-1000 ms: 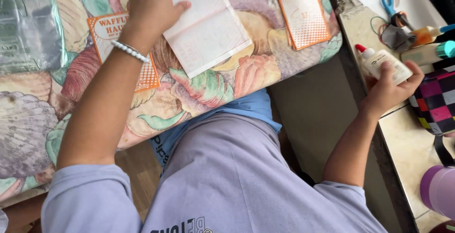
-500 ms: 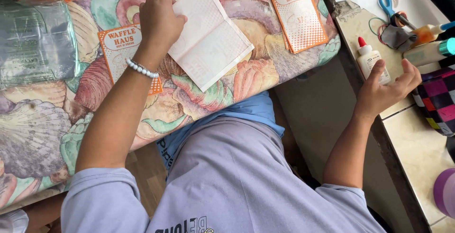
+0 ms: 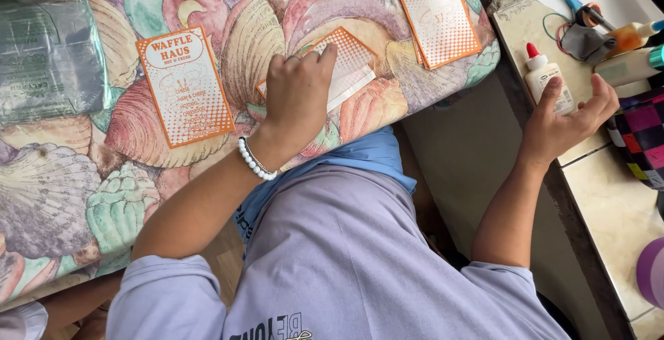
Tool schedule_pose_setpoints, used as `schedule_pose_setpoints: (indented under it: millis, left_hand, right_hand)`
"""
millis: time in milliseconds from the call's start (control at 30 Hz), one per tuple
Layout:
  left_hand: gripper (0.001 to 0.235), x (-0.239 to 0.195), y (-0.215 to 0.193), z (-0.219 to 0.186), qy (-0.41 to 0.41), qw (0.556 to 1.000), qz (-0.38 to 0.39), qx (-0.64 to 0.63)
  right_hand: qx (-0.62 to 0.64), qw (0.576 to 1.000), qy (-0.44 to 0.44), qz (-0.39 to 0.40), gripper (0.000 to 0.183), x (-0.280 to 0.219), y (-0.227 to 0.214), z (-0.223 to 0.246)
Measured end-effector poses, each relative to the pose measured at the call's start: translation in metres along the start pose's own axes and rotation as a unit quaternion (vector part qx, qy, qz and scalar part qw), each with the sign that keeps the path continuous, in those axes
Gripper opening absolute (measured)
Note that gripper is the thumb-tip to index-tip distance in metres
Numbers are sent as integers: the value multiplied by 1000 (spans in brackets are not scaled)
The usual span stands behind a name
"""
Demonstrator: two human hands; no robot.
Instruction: The person assembles waffle haus menu cards by applying glue to the inside of a printed cover and pressing it onto a stack of menu pages, then folding and organizing them into stacks and using a red tape dispenser.
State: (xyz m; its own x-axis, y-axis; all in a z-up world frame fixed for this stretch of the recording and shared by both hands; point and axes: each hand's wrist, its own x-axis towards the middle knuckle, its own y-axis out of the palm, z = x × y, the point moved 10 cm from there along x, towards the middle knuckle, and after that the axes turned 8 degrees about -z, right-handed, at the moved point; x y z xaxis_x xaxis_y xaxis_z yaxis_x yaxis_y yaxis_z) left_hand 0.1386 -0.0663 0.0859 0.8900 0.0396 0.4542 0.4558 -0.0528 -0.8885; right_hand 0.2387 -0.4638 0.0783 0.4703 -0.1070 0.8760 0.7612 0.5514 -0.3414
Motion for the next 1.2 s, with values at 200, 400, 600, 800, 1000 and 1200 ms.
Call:
schedule_pose_setpoints:
  millis: [200, 400, 600, 800, 1000, 1200]
  left_hand:
    - [53, -20, 27, 1, -23, 989, 87, -116]
    - [76, -29, 36, 15, -63, 931, 154, -326]
    - [50, -8, 30, 32, -69, 958, 77, -269]
    - [57, 3, 70, 58, -126, 983, 96, -97]
    - [7, -18, 75, 74, -206, 954, 77, -203]
    - [59, -29, 27, 29, -202, 964, 82, -154]
  right_hand:
    - [2, 1000, -3, 3, 34, 0, 2, 1]
    - [-3, 1000, -6, 6, 35, -1, 1, 3]
    - [4, 1000, -19, -14, 37, 1, -1, 9]
    - [114, 990, -53, -64, 24, -4, -11, 89]
    - [321, 928, 88, 167, 55, -54, 65, 167]
    - [311, 918, 75, 232, 69, -67, 97, 200]
